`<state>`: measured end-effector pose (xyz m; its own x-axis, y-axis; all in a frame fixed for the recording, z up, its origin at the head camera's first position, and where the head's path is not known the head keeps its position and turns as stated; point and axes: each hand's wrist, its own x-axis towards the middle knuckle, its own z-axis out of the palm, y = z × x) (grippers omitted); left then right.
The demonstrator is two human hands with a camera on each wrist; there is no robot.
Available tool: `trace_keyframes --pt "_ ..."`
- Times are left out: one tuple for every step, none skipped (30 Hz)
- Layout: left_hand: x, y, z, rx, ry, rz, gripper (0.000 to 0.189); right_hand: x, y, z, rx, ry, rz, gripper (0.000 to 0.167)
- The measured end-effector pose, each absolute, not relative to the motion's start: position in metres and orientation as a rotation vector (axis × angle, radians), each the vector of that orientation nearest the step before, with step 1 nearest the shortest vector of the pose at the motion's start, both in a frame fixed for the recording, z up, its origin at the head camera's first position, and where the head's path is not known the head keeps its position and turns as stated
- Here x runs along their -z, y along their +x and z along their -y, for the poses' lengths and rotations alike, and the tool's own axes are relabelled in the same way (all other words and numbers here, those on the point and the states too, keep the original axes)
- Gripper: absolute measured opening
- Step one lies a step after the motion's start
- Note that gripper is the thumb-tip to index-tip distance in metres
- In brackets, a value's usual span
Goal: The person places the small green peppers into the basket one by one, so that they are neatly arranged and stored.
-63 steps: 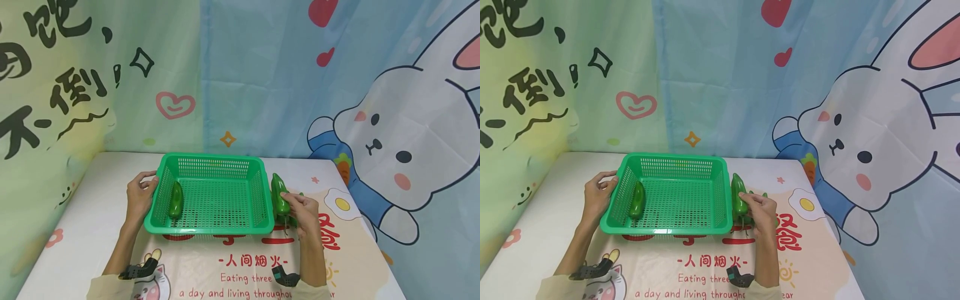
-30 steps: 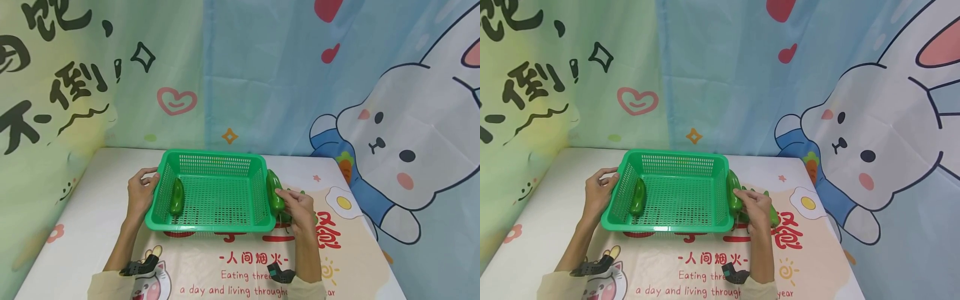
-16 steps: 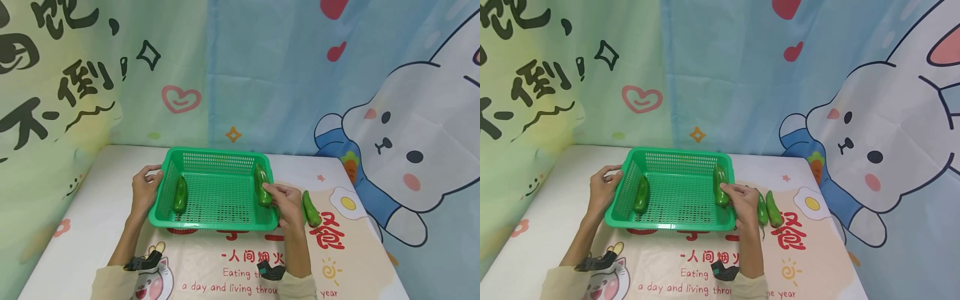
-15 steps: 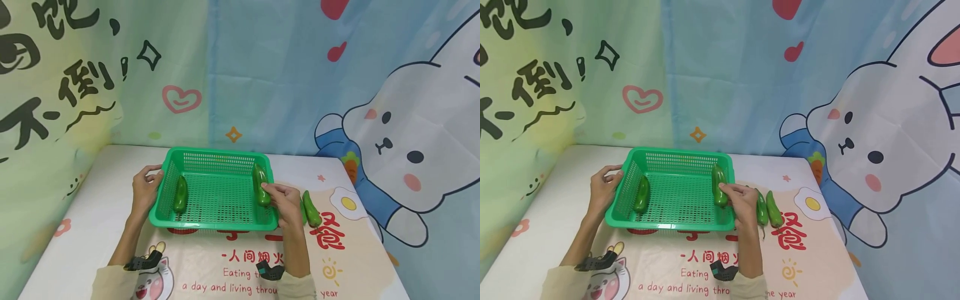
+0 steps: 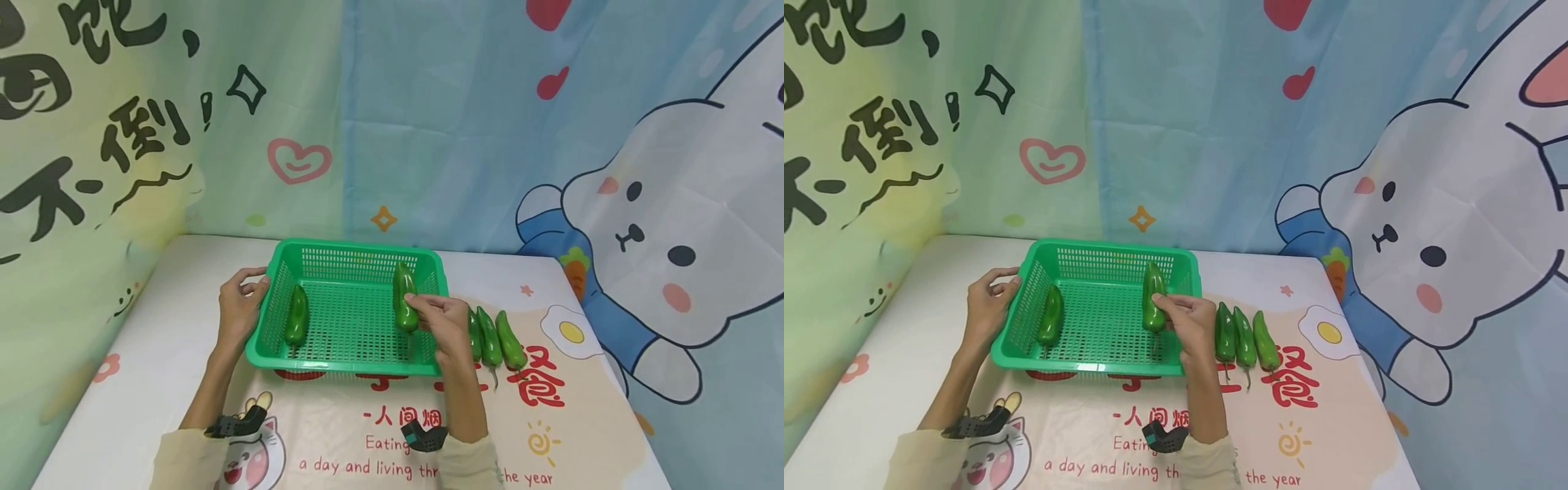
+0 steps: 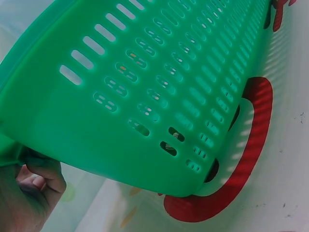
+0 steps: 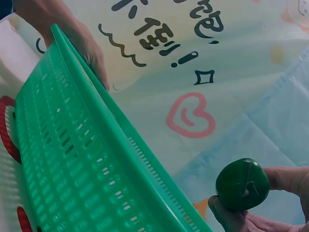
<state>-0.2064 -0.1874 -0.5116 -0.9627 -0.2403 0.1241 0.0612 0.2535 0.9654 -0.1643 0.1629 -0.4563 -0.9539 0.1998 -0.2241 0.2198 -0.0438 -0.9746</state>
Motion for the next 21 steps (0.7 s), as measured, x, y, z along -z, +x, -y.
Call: trace_keyframes --pt "0.512 -0.207 0.187 1.780 0.166 2.278 0.033 0.457 -0.165 -0.161 2.210 0.478 -2.161 0.034" --pt "0.511 -0.207 0.187 1.785 0.161 2.274 0.033 0.457 -0.165 -0.159 2.207 0.479 -2.163 0.034" --pt "0.511 -0.208 0.187 1.787 0.155 2.274 0.034 0.457 -0.166 -0.157 2.207 0.477 -2.164 0.034" --pt "0.511 -0.208 0.186 1.790 0.150 2.273 0.034 0.458 -0.166 -0.154 2.208 0.474 -2.166 0.032" --pt "0.511 -0.209 0.186 1.790 0.148 2.272 0.034 0.458 -0.166 -0.152 2.208 0.473 -2.167 0.031" --pt "0.512 -0.209 0.186 1.788 0.149 2.275 0.034 0.458 -0.167 -0.149 2.206 0.475 -2.169 0.029" --pt "0.512 -0.210 0.186 1.785 0.147 2.276 0.034 0.459 -0.167 -0.147 2.203 0.476 -2.168 0.028" --pt "0.512 -0.210 0.186 1.779 0.145 2.278 0.033 0.459 -0.168 -0.144 2.200 0.471 -2.171 0.027" --pt "0.512 -0.210 0.186 1.774 0.147 2.280 0.033 0.460 -0.169 -0.141 2.198 0.469 -2.171 0.027" --pt "0.512 -0.210 0.187 1.772 0.151 2.279 0.032 0.460 -0.169 -0.138 2.193 0.468 -2.171 0.026" --pt "0.513 -0.210 0.187 1.771 0.155 2.278 0.032 0.461 -0.170 -0.135 2.189 0.468 -2.169 0.027" --pt "0.512 -0.209 0.187 1.771 0.158 2.277 0.032 0.461 -0.171 -0.132 2.185 0.469 -2.167 0.027" --pt "0.512 -0.209 0.188 1.768 0.158 2.278 0.032 0.462 -0.172 -0.129 2.182 0.468 -2.163 0.028" --pt "0.512 -0.209 0.188 1.769 0.162 2.276 0.032 0.462 -0.172 -0.126 2.179 0.459 -2.168 0.029" --pt "0.512 -0.208 0.188 1.769 0.165 2.275 0.032 0.462 -0.172 -0.123 2.172 0.461 -2.167 0.029" --pt "0.513 -0.208 0.188 1.770 0.166 2.273 0.032 0.463 -0.173 -0.120 2.166 0.461 -2.168 0.030" --pt "0.513 -0.208 0.188 1.771 0.165 2.273 0.032 0.463 -0.173 -0.118 2.159 0.462 -2.171 0.030" --pt "0.513 -0.208 0.189 1.769 0.164 2.274 0.032 0.463 -0.174 -0.115 2.151 0.462 -2.172 0.030" --pt "0.514 -0.208 0.189 1.769 0.162 2.275 0.032 0.463 -0.174 -0.112 2.143 0.459 -2.170 0.030" --pt "0.514 -0.208 0.189 1.772 0.162 2.272 0.032 0.463 -0.175 -0.110 2.136 0.456 -2.166 0.029" --pt "0.515 -0.208 0.189 1.772 0.159 2.273 0.032 0.462 -0.175 -0.107 2.126 0.458 -2.162 0.028"
